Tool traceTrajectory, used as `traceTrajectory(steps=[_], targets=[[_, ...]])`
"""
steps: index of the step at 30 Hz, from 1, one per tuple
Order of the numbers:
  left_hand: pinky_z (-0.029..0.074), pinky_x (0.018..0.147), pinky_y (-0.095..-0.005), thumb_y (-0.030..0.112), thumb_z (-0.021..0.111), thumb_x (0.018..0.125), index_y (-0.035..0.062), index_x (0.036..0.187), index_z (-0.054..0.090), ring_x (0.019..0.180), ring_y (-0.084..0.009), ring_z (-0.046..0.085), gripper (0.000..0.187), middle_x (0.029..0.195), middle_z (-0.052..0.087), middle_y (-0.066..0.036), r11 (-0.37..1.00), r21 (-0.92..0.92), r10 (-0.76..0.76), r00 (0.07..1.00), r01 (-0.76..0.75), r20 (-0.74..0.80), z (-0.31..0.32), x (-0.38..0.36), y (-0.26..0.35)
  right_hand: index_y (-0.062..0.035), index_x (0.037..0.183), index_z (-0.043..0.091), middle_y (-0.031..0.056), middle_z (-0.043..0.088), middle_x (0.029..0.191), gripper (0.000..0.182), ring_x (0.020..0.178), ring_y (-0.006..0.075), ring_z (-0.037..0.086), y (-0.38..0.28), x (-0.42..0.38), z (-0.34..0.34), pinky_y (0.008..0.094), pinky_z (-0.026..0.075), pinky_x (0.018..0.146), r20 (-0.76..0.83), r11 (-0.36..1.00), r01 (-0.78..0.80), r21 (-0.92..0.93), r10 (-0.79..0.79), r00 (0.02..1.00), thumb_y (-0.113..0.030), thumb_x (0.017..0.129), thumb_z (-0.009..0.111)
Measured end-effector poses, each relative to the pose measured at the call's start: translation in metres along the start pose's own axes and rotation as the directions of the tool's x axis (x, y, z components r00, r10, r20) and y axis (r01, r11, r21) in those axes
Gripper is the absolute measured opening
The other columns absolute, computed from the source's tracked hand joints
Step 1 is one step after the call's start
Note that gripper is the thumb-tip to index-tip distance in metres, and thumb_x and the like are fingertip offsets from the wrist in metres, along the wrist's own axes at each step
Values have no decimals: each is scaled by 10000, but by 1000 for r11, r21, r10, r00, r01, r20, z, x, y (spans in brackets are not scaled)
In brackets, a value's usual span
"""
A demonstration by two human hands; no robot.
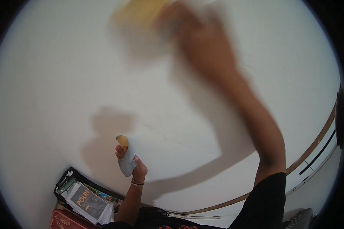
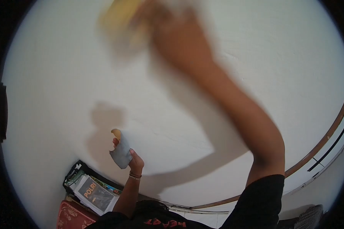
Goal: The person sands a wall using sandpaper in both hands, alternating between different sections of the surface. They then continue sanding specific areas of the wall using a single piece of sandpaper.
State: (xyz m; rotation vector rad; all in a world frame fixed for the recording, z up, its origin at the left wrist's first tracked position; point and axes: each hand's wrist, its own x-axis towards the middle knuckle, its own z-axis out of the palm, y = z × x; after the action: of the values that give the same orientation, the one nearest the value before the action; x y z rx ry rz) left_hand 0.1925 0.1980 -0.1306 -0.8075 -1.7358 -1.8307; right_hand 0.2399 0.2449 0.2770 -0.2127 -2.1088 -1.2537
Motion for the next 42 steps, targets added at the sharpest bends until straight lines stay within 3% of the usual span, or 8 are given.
traceTrajectory(steps=[5,13,19,24,26,29,34,42], targets=[[88,1082,-485,353,270,967,28,1408,115,1352,-358,94,570,1468,76,-196,978,-204,-42,999,42,1,-5,0,-4,-173,1070,620,30,542,1210,393,1165,177,462,-48,-72,20,415,235,1083,-120,747,413,520,-415,902,-57,705,532],[65,1075,-493,348,324,956,-1,1381,224,1340,-394,129,558,1445,159,-230,970,-107,191,954,-220,-229,-14,108,41,32,971,563,97,585,741,488,628,180,535,150,-68,-89,328,459,623,-369,781,-477,402,615,697,-417,941,373],[63,1089,-428,284,350,950,-29,1382,190,1362,-307,104,557,1458,160,-188,867,-115,485,874,-484,-22,-15,183,104,-280,1185,544,-29,432,1343,481,1247,145,387,62,-205,-44,399,244,1080,116,903,268,336,-322,940,-115,736,601],[118,1090,-359,249,388,953,-36,1376,193,1352,-274,157,546,1452,193,-166,891,-275,350,932,-362,-93,-3,263,168,-102,1065,555,39,547,987,286,907,170,491,239,-236,-106,371,376,817,-63,955,-298,-12,296,953,-300,881,459],[131,1087,-368,257,397,950,-41,1371,206,1347,-281,172,550,1447,208,-169,896,-290,328,942,-335,-75,3,267,195,44,965,551,87,568,731,541,639,169,523,326,-267,-118,333,437,604,84,-12,-83,996,127,988,-465,932,371],[138,1083,-396,275,406,940,-29,1357,262,1336,-291,206,535,1434,238,-176,854,-181,480,873,-488,-91,20,230,226,-55,1037,563,67,548,892,431,800,176,514,256,-269,-101,346,420,736,-304,693,-694,194,715,629,-429,884,411],[68,1079,-494,261,472,850,187,1259,512,1342,-324,206,418,1422,262,-201,341,66,882,344,-938,322,41,72,199,-340,1167,538,-55,485,1292,429,1203,93,442,93,-354,-65,471,231,1069,139,963,216,163,-239,961,-214,762,608],[184,1070,-381,206,431,941,-54,1352,230,1309,-298,247,526,1399,278,-190,792,-149,589,806,-591,-67,43,185,299,-16,1088,586,183,537,1164,349,1069,247,529,244,-405,-138,413,377,921,-104,653,-703,-284,707,699,-277,873,500]])
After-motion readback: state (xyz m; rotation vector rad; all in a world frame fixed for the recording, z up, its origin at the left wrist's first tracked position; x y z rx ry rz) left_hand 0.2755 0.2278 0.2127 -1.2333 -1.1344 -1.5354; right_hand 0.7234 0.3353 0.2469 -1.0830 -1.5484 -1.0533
